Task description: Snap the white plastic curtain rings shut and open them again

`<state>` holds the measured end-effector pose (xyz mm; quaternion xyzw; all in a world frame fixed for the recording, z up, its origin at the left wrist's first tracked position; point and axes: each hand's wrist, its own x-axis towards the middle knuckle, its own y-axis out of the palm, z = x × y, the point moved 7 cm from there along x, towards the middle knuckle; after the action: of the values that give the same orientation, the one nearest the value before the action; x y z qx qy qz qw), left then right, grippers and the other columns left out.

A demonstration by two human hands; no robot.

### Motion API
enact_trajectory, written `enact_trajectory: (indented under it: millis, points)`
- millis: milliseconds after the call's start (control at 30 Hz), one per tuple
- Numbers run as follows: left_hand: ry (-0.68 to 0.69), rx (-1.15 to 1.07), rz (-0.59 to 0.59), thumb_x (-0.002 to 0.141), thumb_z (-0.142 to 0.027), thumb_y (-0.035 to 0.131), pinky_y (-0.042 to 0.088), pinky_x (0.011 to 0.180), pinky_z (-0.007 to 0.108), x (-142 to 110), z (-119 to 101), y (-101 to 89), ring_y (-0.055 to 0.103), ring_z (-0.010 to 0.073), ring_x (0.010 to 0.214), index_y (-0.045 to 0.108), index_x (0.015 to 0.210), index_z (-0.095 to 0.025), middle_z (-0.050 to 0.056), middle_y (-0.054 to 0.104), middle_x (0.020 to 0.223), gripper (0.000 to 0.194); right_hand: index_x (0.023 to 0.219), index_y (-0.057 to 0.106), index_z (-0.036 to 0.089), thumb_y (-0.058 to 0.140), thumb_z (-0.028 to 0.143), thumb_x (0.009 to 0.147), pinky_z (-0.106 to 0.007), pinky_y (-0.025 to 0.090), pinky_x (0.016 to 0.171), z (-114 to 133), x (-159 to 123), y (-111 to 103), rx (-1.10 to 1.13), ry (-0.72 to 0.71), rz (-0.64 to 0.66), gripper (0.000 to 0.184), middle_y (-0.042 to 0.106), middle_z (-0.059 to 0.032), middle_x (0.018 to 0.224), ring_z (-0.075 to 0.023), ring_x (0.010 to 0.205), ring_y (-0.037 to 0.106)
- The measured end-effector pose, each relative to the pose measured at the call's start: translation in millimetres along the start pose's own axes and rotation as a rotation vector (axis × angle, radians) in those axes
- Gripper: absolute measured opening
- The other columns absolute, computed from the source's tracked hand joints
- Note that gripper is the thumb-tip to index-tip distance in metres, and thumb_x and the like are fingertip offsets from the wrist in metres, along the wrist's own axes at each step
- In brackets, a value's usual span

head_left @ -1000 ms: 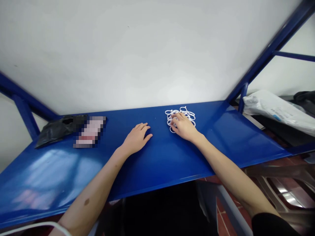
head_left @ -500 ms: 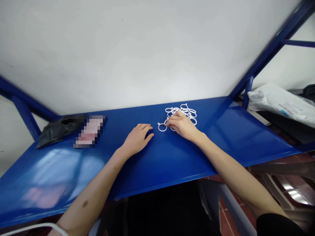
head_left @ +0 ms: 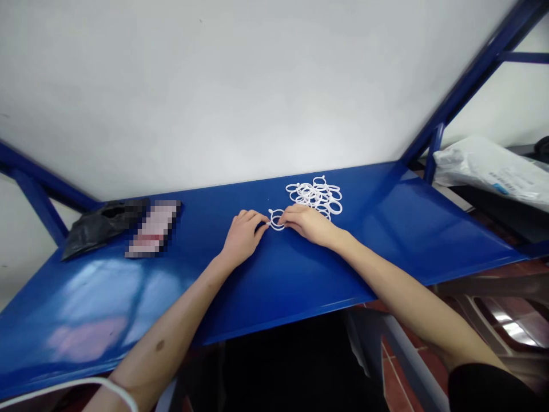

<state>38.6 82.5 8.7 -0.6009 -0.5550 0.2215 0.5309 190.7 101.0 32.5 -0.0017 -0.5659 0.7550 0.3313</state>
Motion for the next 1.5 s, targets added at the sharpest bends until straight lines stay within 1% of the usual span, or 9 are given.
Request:
enact_trajectory:
  millis: [300,567,633,767,867,1100,1333,1433,1500]
  points:
    - [-0.059,-0.117,0.018,0.095,-0.019,0.059,0.040,0.095,0.042,3.2,11.2,-1.0,0.055,0.0238,0.102,0.070,0.094,-0.024,0.003,0.072,0.107,0.012,0.102,0.071,0.018,0.050,0.013,0.100,-0.035,0.045,0.089,9.4,-2.4,2.3,0.022,-0.044,0.137,0.022,0.071,-0.0061,0.100,-0.0208,0.094,0.052]
    - [-0.063,-0.062,-0.031,0.096,-0.020,0.058,0.043,0.093,0.042,0.9,8.4,-3.2,0.057,0.0248,0.106,0.067,0.108,-0.023,0.005,0.071,0.111,0.015,0.103,0.071,0.016,0.052,0.019,0.101,-0.035,0.046,0.085,17.3,1.1,11.5,-0.102,-0.045,0.168,0.020,0.068,-0.0084,0.098,-0.0210,0.091,0.054]
    - [-0.072,-0.063,-0.050,0.095,-0.021,0.059,0.044,0.094,0.042,-0.2,8.9,-4.7,0.057,0.0250,0.108,0.065,0.110,-0.021,0.005,0.071,0.111,0.016,0.102,0.071,0.015,0.053,0.019,0.100,-0.035,0.046,0.085,14.0,-0.3,2.6,-0.162,-0.008,0.144,0.018,0.068,-0.0091,0.097,-0.0216,0.092,0.055]
    - [-0.069,-0.051,-0.033,0.097,-0.024,0.057,0.043,0.097,0.043,-2.4,7.5,-5.6,0.057,0.0255,0.109,0.065,0.109,-0.021,0.005,0.071,0.112,0.015,0.100,0.070,0.015,0.053,0.021,0.100,-0.036,0.046,0.087,1.1,-10.9,-39.0,-0.250,0.128,0.001,0.017,0.068,-0.0099,0.100,-0.0225,0.096,0.059]
    - [-0.051,-0.030,0.004,0.098,-0.026,0.055,0.043,0.097,0.044,-3.9,3.5,-5.8,0.057,0.0258,0.109,0.065,0.110,-0.021,0.006,0.070,0.112,0.016,0.096,0.070,0.017,0.057,0.020,0.098,-0.033,0.046,0.083,-5.4,-18.8,-53.9,-0.240,0.193,0.028,0.013,0.070,-0.0073,0.097,-0.0208,0.093,0.062]
    - [-0.024,-0.003,0.079,0.099,-0.028,0.053,0.044,0.095,0.045,-5.5,-3.6,-6.0,0.057,0.0263,0.108,0.065,0.109,-0.021,0.007,0.069,0.116,0.017,0.095,0.071,0.017,0.062,0.015,0.092,-0.031,0.042,0.071,-16.2,-22.0,-27.3,-0.312,0.353,0.288,0.010,0.070,-0.0072,0.100,-0.0202,0.086,0.065]
    - [0.030,0.005,0.098,0.100,-0.028,0.051,0.046,0.095,0.046,-8.2,-12.3,-5.4,0.058,0.0259,0.106,0.066,0.107,-0.021,0.007,0.069,0.113,0.018,0.095,0.069,0.015,0.058,0.019,0.097,-0.030,0.038,0.066,-19.0,-22.1,-19.9,-0.402,0.400,0.338,0.012,0.069,-0.0093,0.100,-0.0202,0.084,0.065]
    - [0.105,-0.004,0.046,0.101,-0.027,0.050,0.047,0.098,0.044,-11.6,-24.1,-9.5,0.060,0.0245,0.108,0.064,0.111,-0.021,0.007,0.068,0.114,0.018,0.096,0.067,0.013,0.053,0.021,0.100,-0.030,0.035,0.062,-8.3,-17.3,-13.2,-0.453,0.345,0.329,0.016,0.069,-0.0099,0.101,-0.0192,0.080,0.065]
    - [0.180,-0.012,-0.015,0.101,-0.027,0.051,0.047,0.100,0.041,-14.6,-33.4,-14.3,0.061,0.0236,0.113,0.061,0.116,-0.021,0.008,0.066,0.123,0.019,0.100,0.066,0.013,0.048,0.022,0.103,-0.030,0.034,0.060,5.3,-11.8,-6.6,-0.474,0.273,0.297,0.020,0.069,-0.0104,0.103,-0.0186,0.077,0.064]
